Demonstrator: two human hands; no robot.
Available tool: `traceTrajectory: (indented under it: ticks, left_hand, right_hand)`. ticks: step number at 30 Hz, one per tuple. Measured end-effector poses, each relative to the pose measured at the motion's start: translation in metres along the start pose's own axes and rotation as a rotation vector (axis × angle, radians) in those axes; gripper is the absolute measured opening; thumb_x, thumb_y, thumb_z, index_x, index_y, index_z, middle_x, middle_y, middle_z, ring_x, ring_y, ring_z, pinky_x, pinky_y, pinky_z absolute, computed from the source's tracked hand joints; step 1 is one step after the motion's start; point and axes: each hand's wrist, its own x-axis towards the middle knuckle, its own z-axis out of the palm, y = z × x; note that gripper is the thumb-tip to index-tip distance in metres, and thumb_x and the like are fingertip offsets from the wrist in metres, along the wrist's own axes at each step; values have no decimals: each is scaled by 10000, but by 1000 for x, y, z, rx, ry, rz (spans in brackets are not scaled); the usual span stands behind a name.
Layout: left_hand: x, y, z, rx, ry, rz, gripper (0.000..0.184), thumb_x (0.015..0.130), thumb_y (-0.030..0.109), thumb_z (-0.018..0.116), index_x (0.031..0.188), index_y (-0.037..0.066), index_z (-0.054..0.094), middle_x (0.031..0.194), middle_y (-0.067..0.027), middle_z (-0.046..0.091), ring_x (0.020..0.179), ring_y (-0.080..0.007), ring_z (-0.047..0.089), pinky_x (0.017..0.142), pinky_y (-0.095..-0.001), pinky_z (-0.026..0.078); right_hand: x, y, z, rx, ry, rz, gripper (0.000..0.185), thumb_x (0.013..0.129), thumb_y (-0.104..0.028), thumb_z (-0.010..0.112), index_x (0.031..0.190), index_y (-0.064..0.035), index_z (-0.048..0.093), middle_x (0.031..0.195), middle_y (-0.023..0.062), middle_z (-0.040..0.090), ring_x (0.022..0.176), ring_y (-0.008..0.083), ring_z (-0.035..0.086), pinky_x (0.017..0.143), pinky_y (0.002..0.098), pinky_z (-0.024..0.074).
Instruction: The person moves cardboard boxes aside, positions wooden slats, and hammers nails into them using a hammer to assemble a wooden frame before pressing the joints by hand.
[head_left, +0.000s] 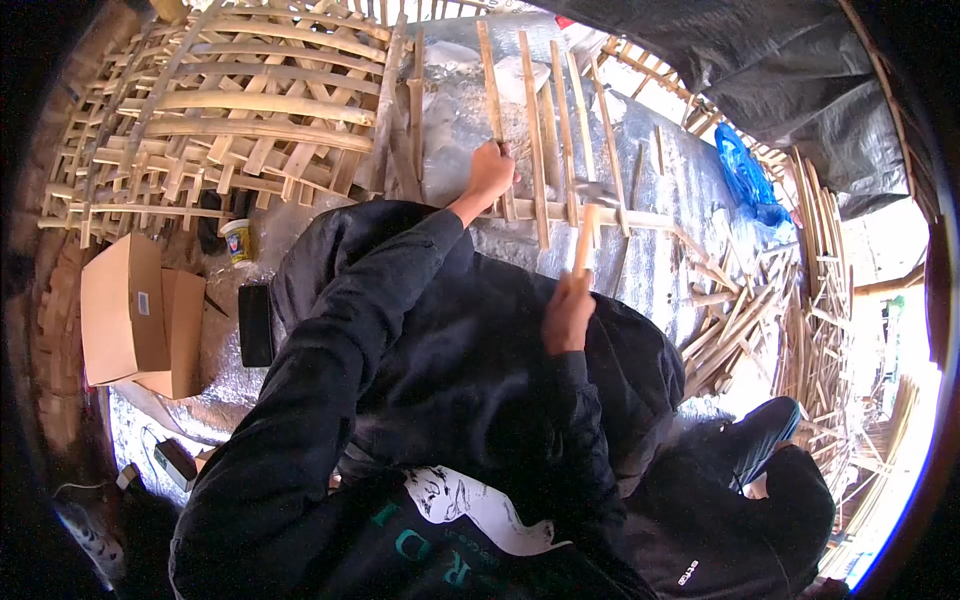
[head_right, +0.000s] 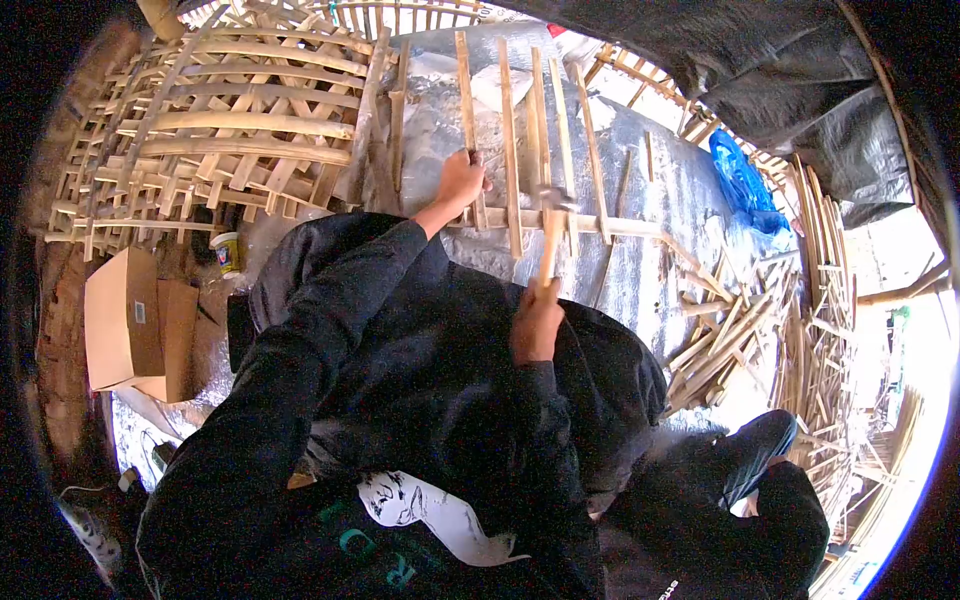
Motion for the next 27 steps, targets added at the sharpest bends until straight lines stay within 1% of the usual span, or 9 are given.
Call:
traceTrajectory:
  ticks: [2, 6, 12, 15, 16, 18, 19, 22, 27]
  left_hand:
    - [-1, 1, 0, 38, 13, 41, 319, 1000, 211, 500, 852, -60, 582, 625, -147, 630, 513, -246, 677, 438, -390, 477]
    - [2, -2, -1, 45, 16, 81, 308, 994, 174, 499, 883, -95, 598, 616, -163, 625, 492, -253, 666, 430, -392, 483]
    - [-7, 5, -5, 27, 9, 2, 275, 988, 157, 501, 957, -98, 600, 642, -184, 641, 513, -259, 677, 428, -388, 483]
    - [-3, 3, -4, 126, 5, 41, 365, 1018, 260, 483, 840, -44, 580, 627, -143, 634, 544, -256, 689, 490, -411, 498]
    - [-1, 1, -2, 107, 8, 37, 369, 1018, 265, 480, 839, -42, 582, 617, -147, 636, 544, -261, 688, 500, -417, 501]
    - [3, 0, 3, 86, 1, 41, 373, 1018, 269, 477, 838, -40, 584, 608, -150, 638, 543, -267, 688, 510, -424, 503]
    - [3, -1, 3, 96, 8, 55, 338, 1010, 237, 479, 878, -49, 600, 619, -166, 644, 525, -267, 681, 483, -421, 502]
    - [6, -3, 1, 148, 1, 113, 315, 1003, 199, 480, 902, -67, 614, 640, -195, 651, 510, -276, 675, 466, -419, 507]
    - [0, -2, -1, 144, 22, 94, 395, 1017, 287, 470, 826, -29, 608, 607, -158, 648, 558, -268, 696, 494, -414, 507]
  right_hand:
    - [-4, 34, 5, -279, -384, 36, 233, 998, -207, 511, 1052, -3, 412, 823, 344, 611, 849, 534, 603, 669, 605, 445]
    - [-2, 11, 3, -271, -343, 78, 248, 993, -227, 498, 969, 16, 454, 832, 360, 605, 875, 563, 563, 675, 605, 434]
    - [5, -22, -15, -182, -95, -143, 210, 1002, -179, 517, 945, 6, 436, 726, 317, 573, 688, 514, 575, 526, 562, 392]
    - [4, -32, -14, -81, 68, -99, 251, 1009, -206, 515, 924, 6, 413, 652, 275, 534, 666, 511, 562, 537, 537, 393]
    - [3, -18, -8, -82, 71, -98, 251, 1009, -206, 515, 924, 6, 413, 652, 275, 534, 666, 511, 562, 537, 537, 393]
    - [0, 22, 4, -61, -242, 74, 248, 1011, -215, 502, 951, -1, 392, 699, 292, 578, 708, 515, 583, 568, 543, 416]
    - [-2, 51, 9, -236, -325, -93, 227, 1010, -209, 487, 996, -10, 379, 742, 317, 608, 736, 529, 594, 590, 572, 429]
    - [-1, 40, 11, -307, -327, -30, 209, 1006, -194, 481, 1031, -15, 375, 777, 345, 611, 765, 547, 590, 606, 603, 428]
    - [-1, 14, -3, -260, -266, -159, 201, 999, -171, 509, 972, 6, 418, 732, 329, 595, 714, 526, 585, 561, 581, 417]
